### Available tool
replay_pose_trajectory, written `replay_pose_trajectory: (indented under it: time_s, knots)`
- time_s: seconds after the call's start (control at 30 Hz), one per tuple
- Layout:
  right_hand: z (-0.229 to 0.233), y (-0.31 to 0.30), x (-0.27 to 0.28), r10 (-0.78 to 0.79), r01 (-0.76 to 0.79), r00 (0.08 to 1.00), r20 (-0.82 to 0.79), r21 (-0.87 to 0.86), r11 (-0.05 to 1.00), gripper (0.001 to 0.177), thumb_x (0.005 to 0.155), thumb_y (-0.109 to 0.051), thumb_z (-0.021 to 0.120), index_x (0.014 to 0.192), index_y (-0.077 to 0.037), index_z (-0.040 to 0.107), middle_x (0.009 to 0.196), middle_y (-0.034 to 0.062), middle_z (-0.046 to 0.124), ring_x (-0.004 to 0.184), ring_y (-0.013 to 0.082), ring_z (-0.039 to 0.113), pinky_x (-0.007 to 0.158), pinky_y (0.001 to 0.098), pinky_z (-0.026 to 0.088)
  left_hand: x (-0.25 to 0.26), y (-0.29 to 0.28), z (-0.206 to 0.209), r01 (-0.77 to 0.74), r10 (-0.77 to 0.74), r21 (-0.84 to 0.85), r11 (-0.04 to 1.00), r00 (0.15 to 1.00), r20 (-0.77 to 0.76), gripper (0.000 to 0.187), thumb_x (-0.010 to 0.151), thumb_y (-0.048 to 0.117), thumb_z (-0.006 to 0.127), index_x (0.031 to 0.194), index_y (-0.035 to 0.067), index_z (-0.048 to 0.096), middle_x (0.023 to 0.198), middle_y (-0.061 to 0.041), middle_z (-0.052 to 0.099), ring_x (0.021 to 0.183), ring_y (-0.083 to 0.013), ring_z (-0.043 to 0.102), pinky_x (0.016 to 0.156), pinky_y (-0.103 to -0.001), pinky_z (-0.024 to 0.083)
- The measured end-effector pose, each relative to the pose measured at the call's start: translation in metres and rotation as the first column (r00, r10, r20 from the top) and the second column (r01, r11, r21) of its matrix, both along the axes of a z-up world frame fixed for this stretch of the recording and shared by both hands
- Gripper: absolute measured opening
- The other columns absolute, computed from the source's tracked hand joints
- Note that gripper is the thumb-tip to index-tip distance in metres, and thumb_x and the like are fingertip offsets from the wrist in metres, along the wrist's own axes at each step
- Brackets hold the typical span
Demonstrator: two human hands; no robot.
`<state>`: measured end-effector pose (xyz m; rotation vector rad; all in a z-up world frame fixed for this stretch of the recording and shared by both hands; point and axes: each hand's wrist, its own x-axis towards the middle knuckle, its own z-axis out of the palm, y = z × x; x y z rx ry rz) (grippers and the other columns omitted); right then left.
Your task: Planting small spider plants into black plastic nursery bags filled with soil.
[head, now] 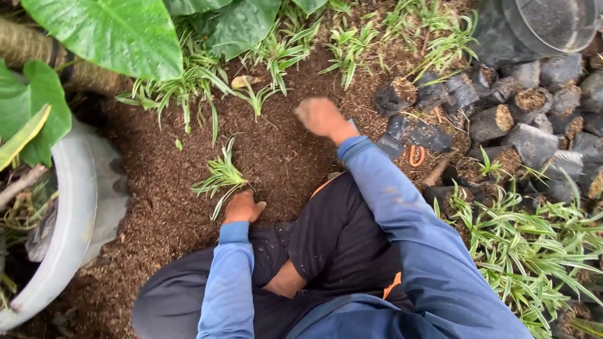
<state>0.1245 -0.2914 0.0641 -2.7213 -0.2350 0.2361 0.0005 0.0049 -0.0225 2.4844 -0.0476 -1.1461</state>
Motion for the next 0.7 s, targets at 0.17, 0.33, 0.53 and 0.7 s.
replay_pose_trajectory:
  time_s: [0.17,0.33,0.53,0.7]
  knots:
    - [0.000,-0.068,0.015,-0.140,0.136,0.987,0.082,0.047,0.990,0.048,0.088,-0.008,0.057,0.133,-0.021,0.065,0.119,0.0130,0.072,0.115,0.0376,0.067,0.099,0.0549,0.053,0.000,0.004,-0.012,-0.024,0.024,-0.019,1.000,1.000,0.001,0.070,0.102,0.038,0.063,0.153,-0.004,0.042,0.148,-0.034,0.049,0.136,-0.0507,0.051,0.101,-0.068,0.054]
    - [-0.067,-0.167,0.002,-0.495,0.523,0.851,-0.175,0.200,0.829,0.027,0.090,-0.033,0.073,0.112,-0.018,0.075,0.090,0.0115,0.074,0.090,0.0288,0.074,0.085,0.0518,0.055,0.004,0.011,-0.024,-0.092,0.088,0.051,0.994,0.994,0.069,0.068,0.103,0.045,0.058,0.148,-0.005,0.048,0.142,-0.032,0.057,0.130,-0.0448,0.059,0.101,-0.061,0.056]
    - [-0.105,-0.218,-0.043,-0.586,0.607,0.795,-0.157,0.189,0.772,0.024,0.090,-0.033,0.073,0.111,-0.025,0.078,0.097,0.0176,0.074,0.105,0.0377,0.070,0.089,0.0495,0.054,0.007,0.013,-0.029,-0.077,0.074,0.077,0.994,0.996,0.047,0.074,0.102,0.050,0.057,0.148,-0.007,0.047,0.141,-0.032,0.058,0.130,-0.0440,0.060,0.102,-0.060,0.056]
    - [-0.146,-0.193,-0.083,-0.554,0.554,0.832,-0.022,0.005,0.832,0.026,0.092,-0.032,0.076,0.111,-0.014,0.078,0.103,0.0235,0.075,0.106,0.0435,0.071,0.094,0.0540,0.055,0.004,0.001,0.001,-0.045,0.040,0.064,0.997,0.996,0.077,0.057,0.103,0.045,0.058,0.125,-0.008,0.062,0.118,-0.029,0.067,0.113,-0.0421,0.067,0.094,-0.057,0.060]
